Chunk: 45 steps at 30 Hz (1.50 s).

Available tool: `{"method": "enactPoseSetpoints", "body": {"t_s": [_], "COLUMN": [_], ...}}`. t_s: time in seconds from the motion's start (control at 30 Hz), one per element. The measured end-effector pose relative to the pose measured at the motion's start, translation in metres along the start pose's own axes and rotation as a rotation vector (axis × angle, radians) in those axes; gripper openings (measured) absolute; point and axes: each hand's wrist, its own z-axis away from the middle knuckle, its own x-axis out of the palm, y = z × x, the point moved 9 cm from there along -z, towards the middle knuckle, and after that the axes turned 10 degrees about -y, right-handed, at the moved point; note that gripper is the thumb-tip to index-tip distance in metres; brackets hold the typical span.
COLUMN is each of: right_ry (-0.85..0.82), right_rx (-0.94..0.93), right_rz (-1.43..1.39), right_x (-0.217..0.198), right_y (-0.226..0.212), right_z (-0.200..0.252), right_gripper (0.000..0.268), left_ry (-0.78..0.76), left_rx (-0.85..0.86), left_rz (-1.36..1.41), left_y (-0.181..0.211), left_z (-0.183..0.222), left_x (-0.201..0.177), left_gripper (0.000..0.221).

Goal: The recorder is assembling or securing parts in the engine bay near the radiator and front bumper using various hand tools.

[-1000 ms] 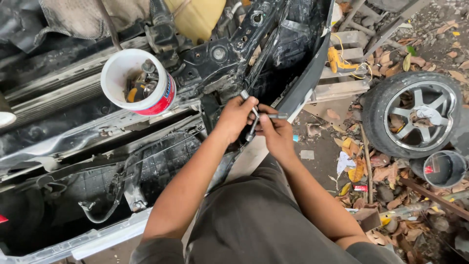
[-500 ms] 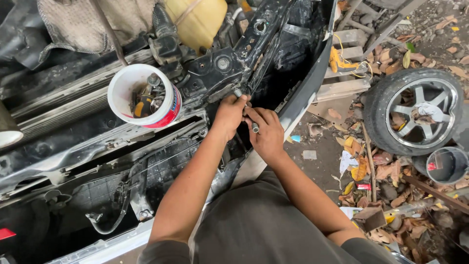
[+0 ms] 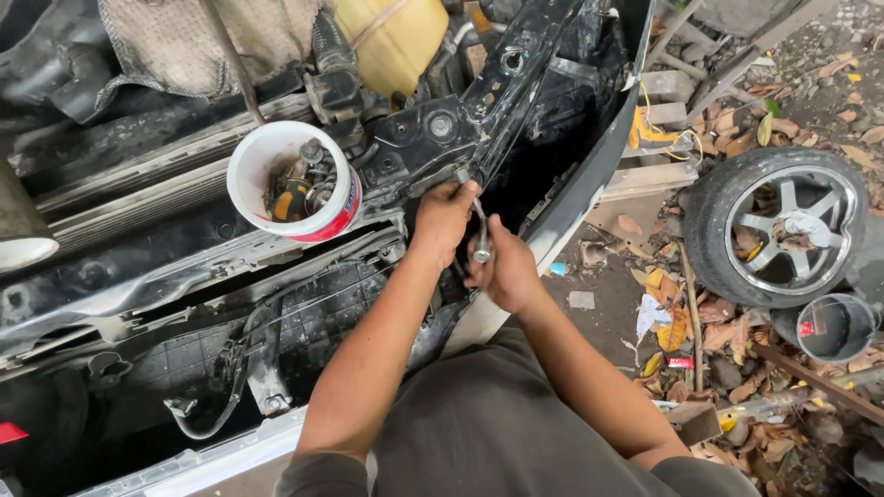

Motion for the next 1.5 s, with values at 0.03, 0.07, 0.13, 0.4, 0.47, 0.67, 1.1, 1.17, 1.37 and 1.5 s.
{"method": "enactPoseSetpoints", "body": {"t_s": [0.03,0.07,0.13,0.4,0.47,0.67,1.1,1.17,1.37,1.5], "right_ry": [0.046,0.091,0.149,0.213,0.178,0.226,0.235,0.216,0.163,0.201], "right_rx": [-0.182,-0.364,-0.588,-0.521,-0.151,-0.498,-0.445,-0.142,-0.053,-0.482], "right_rz": [0.313,0.626,0.964,0.703,0.118,1.151,0.977,0.474,0.802,1.342], "right_x": [0.002,0.01,0.034,0.009,-0.016,0.022,0.027,0.001,-0.01,0.076], "right_y": [-0.021,-0.04,-0.066,-0.059,-0.018,-0.068,-0.07,-0.041,-0.039,-0.095], "right_z": [0.009,0.021,0.038,0.011,-0.003,0.04,0.011,0.002,0.015,0.055], "right_gripper": [0.036,0.033,0.028,0.039,0.049,0.037,0.043,0.053,0.046,0.038], "left_ry": [-0.003,-0.006,0.014,0.047,-0.016,-0.004,-0.037,-0.09,-0.039,-0.063], "left_rx": [0.033,0.066,0.033,0.035,-0.068,-0.01,-0.006,-0.161,-0.057,-0.033], "left_rz": [0.03,0.06,0.028,-0.001,0.158,0.031,0.069,0.132,-0.052,-0.027], "left_y": [0.001,0.002,0.002,0.015,0.003,-0.008,0.003,-0.003,0.004,-0.002], "left_z": [-0.002,-0.004,-0.001,0.008,0.009,-0.003,0.003,0.009,0.005,-0.001], "left_x": [0.0,0.0,0.001,-0.001,0.005,0.002,0.003,0.012,0.003,0.003], "left_gripper": [0.027,0.027,0.029,0.029,0.031,0.033,0.03,0.031,0.038,0.039]}}
